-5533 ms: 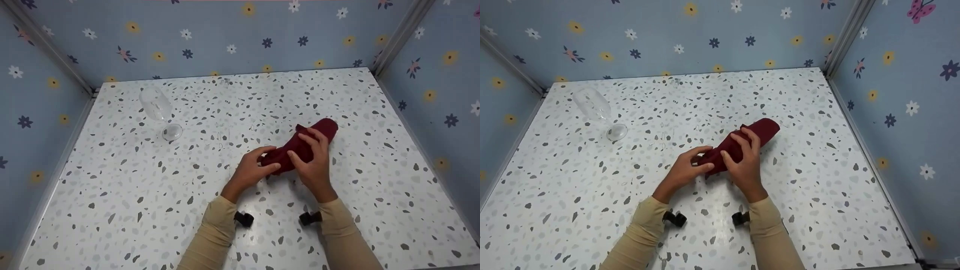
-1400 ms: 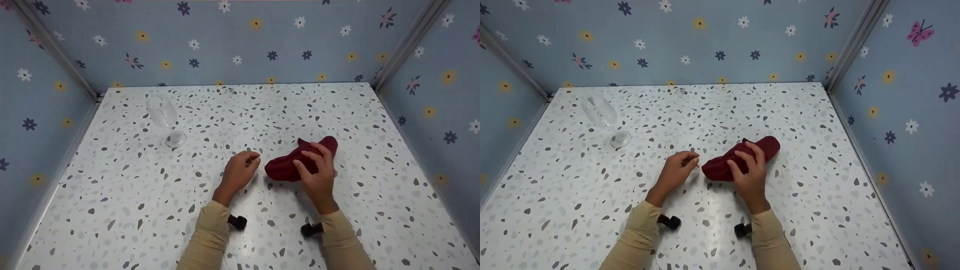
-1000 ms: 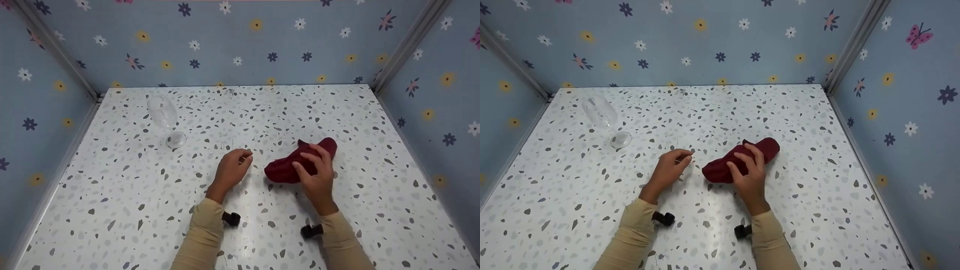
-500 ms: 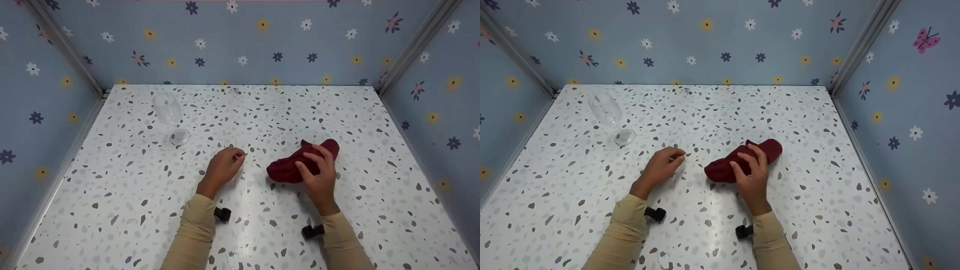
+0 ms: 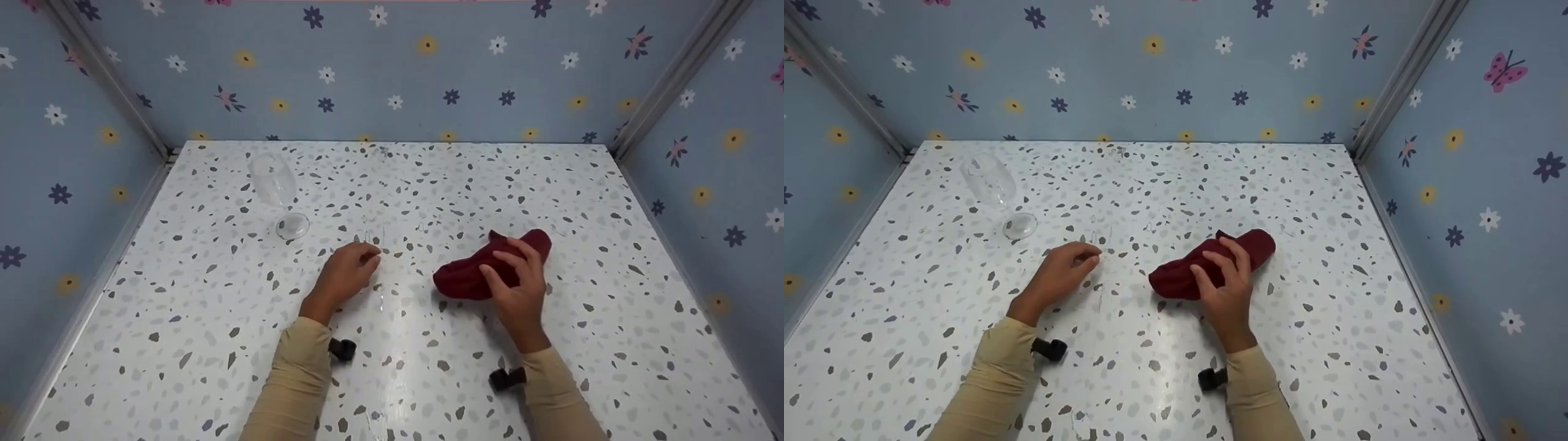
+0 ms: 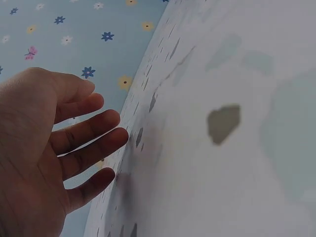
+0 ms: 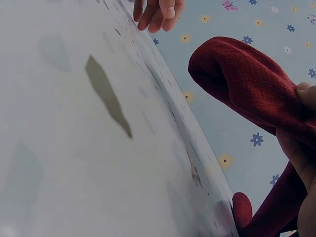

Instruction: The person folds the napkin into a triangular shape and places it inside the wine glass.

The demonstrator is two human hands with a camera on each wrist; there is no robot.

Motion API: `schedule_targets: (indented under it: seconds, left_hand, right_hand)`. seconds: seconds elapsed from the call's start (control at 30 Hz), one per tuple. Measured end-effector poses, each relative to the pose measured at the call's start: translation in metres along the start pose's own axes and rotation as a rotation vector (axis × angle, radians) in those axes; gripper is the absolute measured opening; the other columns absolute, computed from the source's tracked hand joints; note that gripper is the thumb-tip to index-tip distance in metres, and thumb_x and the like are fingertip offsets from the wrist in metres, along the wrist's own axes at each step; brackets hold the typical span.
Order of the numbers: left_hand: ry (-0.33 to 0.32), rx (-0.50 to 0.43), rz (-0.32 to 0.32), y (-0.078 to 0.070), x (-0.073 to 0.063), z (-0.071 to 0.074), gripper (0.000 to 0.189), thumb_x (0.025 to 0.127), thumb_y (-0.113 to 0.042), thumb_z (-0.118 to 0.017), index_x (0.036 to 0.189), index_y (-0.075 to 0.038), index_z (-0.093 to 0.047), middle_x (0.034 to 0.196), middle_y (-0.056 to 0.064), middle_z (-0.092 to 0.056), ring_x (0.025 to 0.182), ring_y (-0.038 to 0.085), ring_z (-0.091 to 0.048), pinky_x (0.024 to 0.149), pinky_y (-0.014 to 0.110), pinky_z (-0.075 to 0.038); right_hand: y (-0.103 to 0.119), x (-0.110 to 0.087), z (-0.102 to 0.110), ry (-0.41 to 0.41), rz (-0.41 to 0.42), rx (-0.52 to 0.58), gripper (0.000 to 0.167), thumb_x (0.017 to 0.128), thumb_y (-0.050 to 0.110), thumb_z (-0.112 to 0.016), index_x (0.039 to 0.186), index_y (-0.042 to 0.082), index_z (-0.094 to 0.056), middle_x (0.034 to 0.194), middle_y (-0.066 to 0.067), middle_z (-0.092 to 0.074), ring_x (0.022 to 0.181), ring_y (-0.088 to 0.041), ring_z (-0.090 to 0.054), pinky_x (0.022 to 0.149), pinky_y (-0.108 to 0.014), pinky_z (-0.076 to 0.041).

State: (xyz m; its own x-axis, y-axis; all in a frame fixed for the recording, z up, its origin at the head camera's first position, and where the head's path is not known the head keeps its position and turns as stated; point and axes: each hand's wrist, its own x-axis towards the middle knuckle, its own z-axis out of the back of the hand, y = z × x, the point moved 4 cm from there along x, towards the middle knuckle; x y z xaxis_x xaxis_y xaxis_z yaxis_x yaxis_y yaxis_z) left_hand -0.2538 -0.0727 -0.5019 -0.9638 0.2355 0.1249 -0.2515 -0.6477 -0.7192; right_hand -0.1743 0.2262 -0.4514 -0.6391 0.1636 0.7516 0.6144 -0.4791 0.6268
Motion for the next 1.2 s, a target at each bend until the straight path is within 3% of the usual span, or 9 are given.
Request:
schedule_targets:
  seconds: [0.13,0.33,0.57,0.83,0.93,1.07,1.2]
  left_hand:
    - [-0.001,-0.016,0.023,0.006,0.0,0.007,0.023,0.098,-0.022,-0.062,0.114,-0.007,-0.073,0.105,0.003,-0.069,0.096,0.018,-0.062,0.088,0.038,-0.05]
    - [-0.024,-0.055,-0.011,0.015,0.0,0.013,0.02,0.099,-0.017,-0.063,0.11,-0.006,-0.073,0.104,0.006,-0.07,0.097,0.021,-0.063,0.089,0.04,-0.049]
    - [-0.063,-0.154,0.041,0.026,-0.002,0.022,0.024,0.1,-0.019,-0.062,0.117,-0.005,-0.072,0.121,0.009,-0.066,0.111,0.026,-0.062,0.097,0.043,-0.047]
    - [-0.108,-0.182,0.052,0.038,0.0,0.035,0.023,0.101,-0.019,-0.062,0.117,-0.006,-0.072,0.115,0.007,-0.066,0.108,0.023,-0.061,0.096,0.042,-0.048]
    - [-0.159,-0.202,0.067,0.042,0.0,0.04,0.022,0.101,-0.018,-0.061,0.115,-0.005,-0.072,0.112,0.007,-0.068,0.103,0.022,-0.06,0.092,0.04,-0.048]
    - [-0.281,-0.216,0.13,0.048,0.0,0.048,0.021,0.101,-0.018,-0.061,0.111,-0.005,-0.073,0.103,0.007,-0.07,0.093,0.022,-0.06,0.083,0.038,-0.047]
    - [-0.389,-0.177,0.183,0.053,0.0,0.054,0.019,0.1,-0.017,-0.06,0.107,-0.005,-0.073,0.104,0.007,-0.067,0.097,0.021,-0.061,0.087,0.037,-0.05]
  right_hand:
    - [-0.002,-0.001,0.0,-0.002,-0.005,0.009,0.034,0.073,-0.018,-0.078,0.104,-0.008,-0.07,0.126,-0.032,-0.055,0.113,-0.043,-0.053,0.101,-0.025,-0.041]
    - [0.002,0.001,0.0,0.005,0.008,0.017,0.033,0.073,-0.018,-0.079,0.103,-0.01,-0.069,0.124,-0.035,-0.055,0.113,-0.046,-0.054,0.102,-0.029,-0.041]
    - [-0.004,0.0,0.0,-0.004,0.004,0.014,0.035,0.071,-0.019,-0.079,0.103,-0.007,-0.07,0.125,-0.033,-0.055,0.113,-0.044,-0.052,0.102,-0.027,-0.039]
    - [-0.002,-0.001,0.0,0.0,0.006,-0.002,0.033,0.071,-0.019,-0.079,0.102,-0.008,-0.07,0.124,-0.032,-0.056,0.113,-0.045,-0.053,0.101,-0.028,-0.041]
    - [-0.001,0.0,0.0,0.004,0.004,-0.001,0.033,0.072,-0.018,-0.079,0.102,-0.008,-0.07,0.124,-0.033,-0.056,0.113,-0.044,-0.053,0.102,-0.029,-0.041]
    - [-0.001,-0.001,-0.001,0.006,-0.002,0.001,0.032,0.073,-0.017,-0.079,0.103,-0.008,-0.07,0.124,-0.032,-0.056,0.114,-0.044,-0.053,0.102,-0.028,-0.041]
    - [0.0,0.0,0.0,0.001,0.004,0.008,0.033,0.072,-0.018,-0.079,0.102,-0.009,-0.07,0.124,-0.033,-0.056,0.114,-0.046,-0.053,0.102,-0.03,-0.041]
